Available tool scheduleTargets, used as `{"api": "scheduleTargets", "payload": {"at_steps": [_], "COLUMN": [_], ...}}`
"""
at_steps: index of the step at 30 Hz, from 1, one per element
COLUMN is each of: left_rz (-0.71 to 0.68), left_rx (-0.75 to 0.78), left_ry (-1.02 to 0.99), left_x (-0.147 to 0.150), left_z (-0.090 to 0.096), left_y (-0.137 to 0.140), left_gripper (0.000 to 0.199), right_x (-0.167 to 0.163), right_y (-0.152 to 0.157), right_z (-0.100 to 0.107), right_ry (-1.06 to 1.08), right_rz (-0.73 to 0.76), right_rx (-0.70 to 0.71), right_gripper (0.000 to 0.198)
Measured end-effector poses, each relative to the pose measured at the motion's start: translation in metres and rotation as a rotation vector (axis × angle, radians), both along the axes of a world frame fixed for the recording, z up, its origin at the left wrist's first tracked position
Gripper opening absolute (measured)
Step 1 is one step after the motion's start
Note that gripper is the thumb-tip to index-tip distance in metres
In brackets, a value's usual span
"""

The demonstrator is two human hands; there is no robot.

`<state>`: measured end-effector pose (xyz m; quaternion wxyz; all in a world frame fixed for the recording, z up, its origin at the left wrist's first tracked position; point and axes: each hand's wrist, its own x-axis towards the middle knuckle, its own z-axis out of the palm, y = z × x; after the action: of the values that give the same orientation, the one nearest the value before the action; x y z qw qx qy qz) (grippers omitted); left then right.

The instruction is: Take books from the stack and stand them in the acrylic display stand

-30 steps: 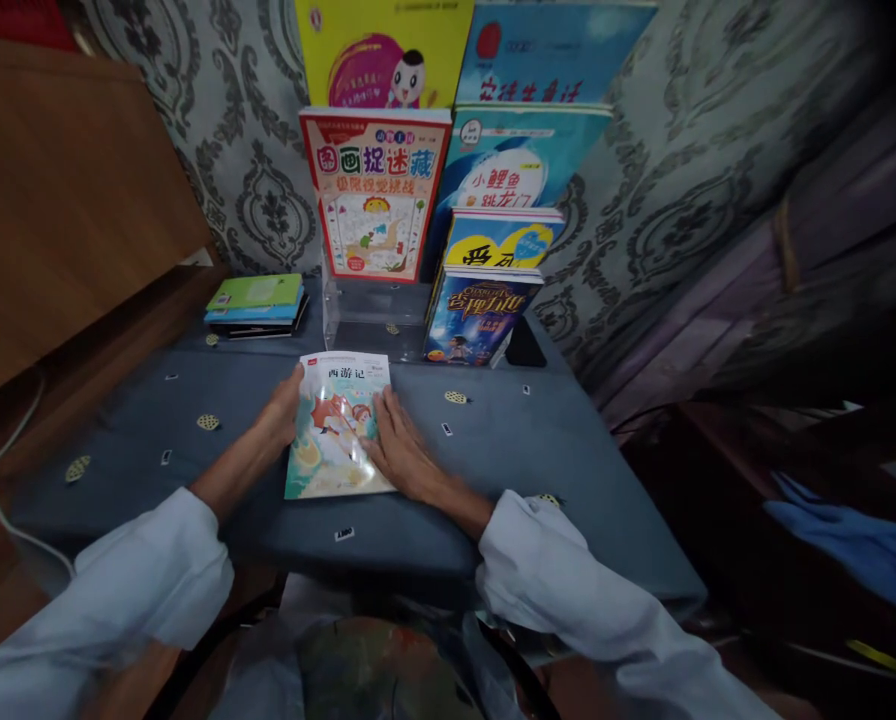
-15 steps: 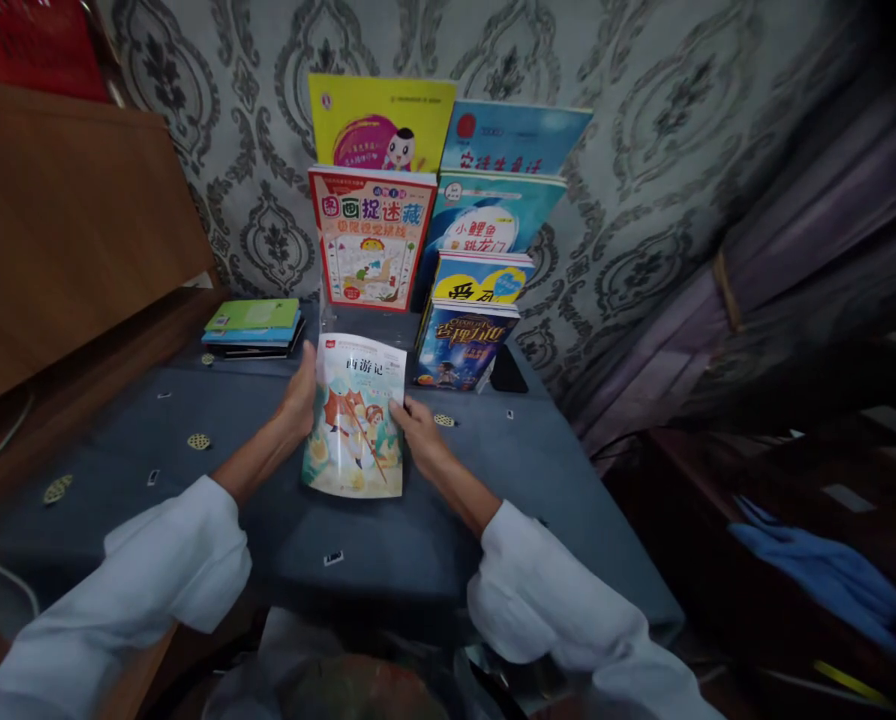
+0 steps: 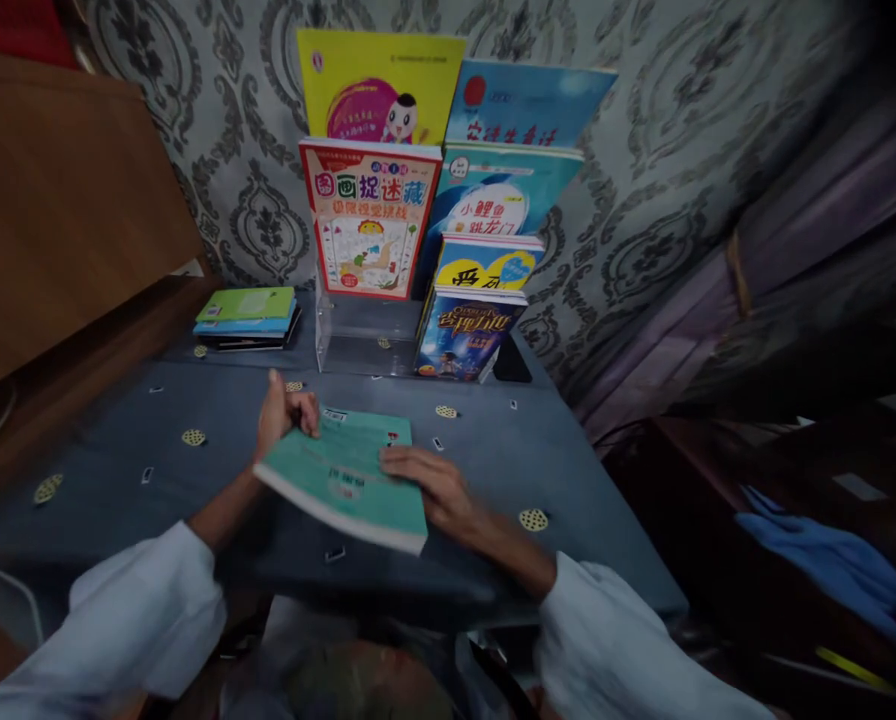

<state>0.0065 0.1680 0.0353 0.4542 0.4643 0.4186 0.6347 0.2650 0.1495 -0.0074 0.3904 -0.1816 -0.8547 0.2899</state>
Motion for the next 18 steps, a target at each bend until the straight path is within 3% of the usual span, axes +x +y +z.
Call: {"api": "scheduleTargets", "payload": {"at_steps": [5, 8, 11, 14, 18], "left_rz": [0.045, 0.079, 0.013, -0.010, -0.045], "left_rx": [-0.043, -0.134, -0.165, -0.057, 0.123], "left_ry": [0.210, 0.330, 0.459, 0.622, 1.029], "left_x": [-0.004, -0.003, -0.003, -0.005, -0.015], "left_z": [-0.025, -0.029, -0.027, -0.025, -0.037], "left_y": [-0.043, -0.050, -0.052, -0.053, -0.052], "left_gripper": [0.085, 0.086, 0.083, 0.073, 0.048], "right_x": [0.008, 0.008, 0.007, 0.009, 0.008], "right_y": [-0.024, -0.022, -0.021, -0.016, 0.006], "right_z": [-0.019, -0.021, -0.021, -0.019, -0.015], "right_ry": [-0.095, -0.185, -0.255, -0.307, -0.346], "right_rz": [0.092, 0.144, 0.189, 0.210, 0.199], "right_rx": [0.080, 0.119, 0.176, 0.209, 0.234], "right_gripper": [0.040, 0.044, 0.046, 0.049, 0.051]}}
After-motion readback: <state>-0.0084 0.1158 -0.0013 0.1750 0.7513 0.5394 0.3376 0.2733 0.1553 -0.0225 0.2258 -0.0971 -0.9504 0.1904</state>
